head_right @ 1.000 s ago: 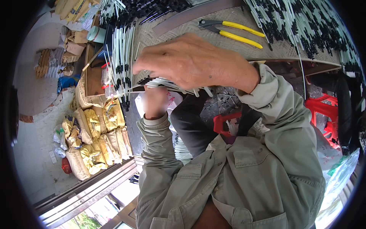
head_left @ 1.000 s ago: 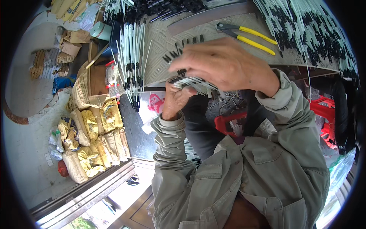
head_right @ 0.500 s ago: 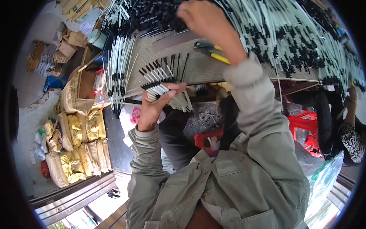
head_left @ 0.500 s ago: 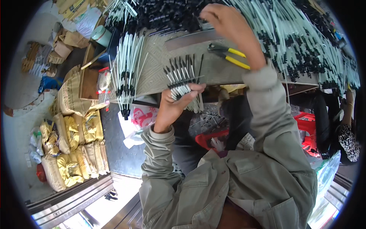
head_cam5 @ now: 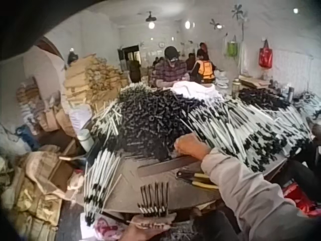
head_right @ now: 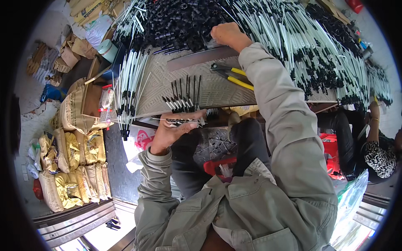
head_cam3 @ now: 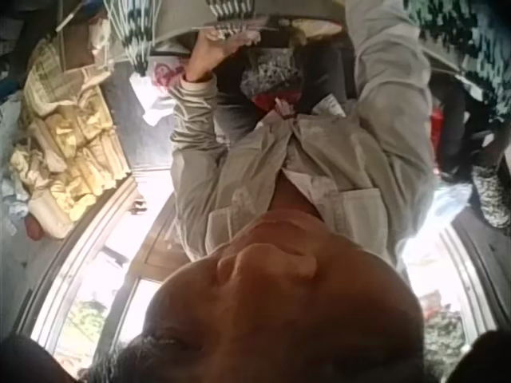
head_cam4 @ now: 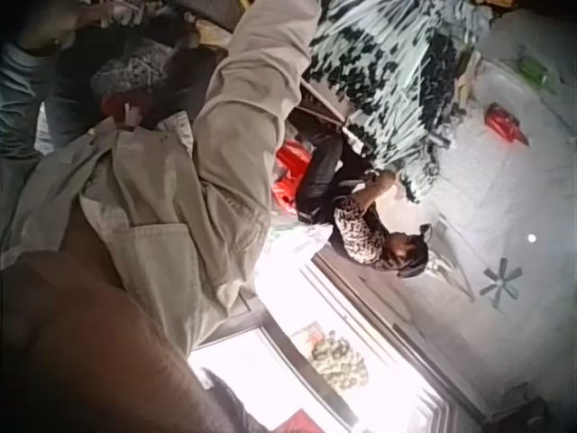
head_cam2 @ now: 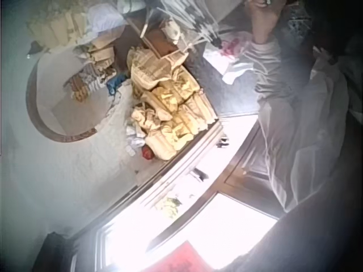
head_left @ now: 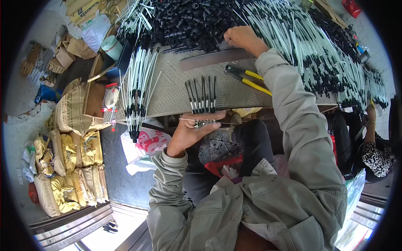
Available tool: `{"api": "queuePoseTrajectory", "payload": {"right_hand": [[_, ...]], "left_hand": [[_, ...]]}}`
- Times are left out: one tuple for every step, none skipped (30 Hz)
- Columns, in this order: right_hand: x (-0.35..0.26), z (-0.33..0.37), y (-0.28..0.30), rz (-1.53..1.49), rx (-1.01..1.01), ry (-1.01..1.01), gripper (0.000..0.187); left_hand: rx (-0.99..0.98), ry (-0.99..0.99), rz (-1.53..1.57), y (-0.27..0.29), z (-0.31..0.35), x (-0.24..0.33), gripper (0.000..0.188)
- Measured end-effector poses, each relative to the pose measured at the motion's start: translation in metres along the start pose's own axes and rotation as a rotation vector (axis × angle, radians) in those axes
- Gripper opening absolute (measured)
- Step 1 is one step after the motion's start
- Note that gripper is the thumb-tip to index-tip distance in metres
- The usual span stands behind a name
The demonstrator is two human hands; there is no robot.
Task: Assembling white plastic fan blades into a black central hub and securing them using pliers.
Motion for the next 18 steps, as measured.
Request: {"api": "queuePoseTrajectory", "payload": {"right_hand": [[0.0, -0.001, -0.002, 0.033, 0.011, -0.006, 0.013], [0.002, 0.001, -0.003, 0.036, 0.009, -0.003, 0.013], [0.006, 0.003, -0.001, -0.069, 0.06, -0.019, 0.012], [0.009, 0.003, 0.001, -0.174, 0.11, -0.035, 0.011], [0.01, 0.002, 0.001, -0.174, 0.11, -0.032, 0.011], [0.01, 0.002, 0.005, -0.195, 0.188, -0.025, 0.011], [0.01, 0.005, 0.008, -0.217, 0.265, -0.019, 0.011], [0.009, 0.006, 0.007, -0.219, 0.264, -0.024, 0.011], [0.005, 0.008, 0.017, -0.215, 0.355, -0.006, 0.011], [0.001, 0.01, 0.026, -0.21, 0.447, 0.01, 0.012], [0.0, 0.015, 0.036, -0.294, 0.552, 0.044, 0.01], [-0.006, 0.023, 0.051, -0.382, 0.654, 0.079, 0.012], [-0.024, 0.03, 0.064, -0.789, 0.635, 0.131, 0.015], [-0.049, 0.042, 0.079, -1.194, 0.599, 0.182, 0.018], [-0.075, 0.062, 0.093, -1.334, 0.529, 0.185, 0.016], [-0.097, 0.082, 0.102, -1.467, 0.458, 0.183, 0.014], [-0.112, 0.098, 0.109, -1.348, 0.481, 0.229, 0.01], [-0.121, 0.111, 0.113, -1.225, 0.501, 0.266, 0.007]], "left_hand": [[0.022, 0.094, -0.021, 0.002, 0.0, -0.004, 0.028], [0.044, 0.189, -0.043, 0.004, -0.001, -0.008, 0.027], [0.049, 0.188, -0.041, 0.005, -0.001, -0.011, 0.027], [0.046, 0.125, -0.02, 0.006, -0.003, -0.014, 0.027], [0.042, 0.062, 0.0, 0.006, -0.004, -0.014, 0.026], [0.041, 0.065, 0.0, 0.007, -0.005, -0.015, 0.026], [0.048, 0.056, -0.048, 0.009, -0.005, -0.015, 0.026], [0.054, 0.048, -0.096, 0.009, -0.006, -0.016, 0.026], [0.058, 0.04, -0.086, 0.01, -0.007, -0.016, 0.025], [0.056, 0.044, -0.088, 0.01, -0.009, -0.016, 0.025], [0.065, 0.031, -0.075, 0.01, -0.011, -0.014, 0.025], [0.077, 0.023, -0.06, 0.009, -0.012, -0.012, 0.024], [0.076, 0.014, -0.036, 0.009, -0.011, -0.008, 0.023], [0.084, 0.03, -0.04, 0.012, -0.009, -0.011, 0.023], [0.085, 0.016, -0.044, 0.013, -0.009, -0.011, 0.023], [0.08, 0.001, -0.047, 0.013, -0.01, -0.01, 0.024], [0.094, 0.021, -0.026, 0.013, -0.01, -0.01, 0.024], [0.083, 0.035, -0.031, 0.011, -0.01, -0.01, 0.024]]}}
Point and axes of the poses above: each hand's wrist, its own z-axis away from the middle knuckle, its own y-axis out of the back of the hand, x = y × z, the point moved 6 cm from there along -z, towards the middle knuckle, and after that the axes turned 8 degrees about y, right-handed, at the moved point
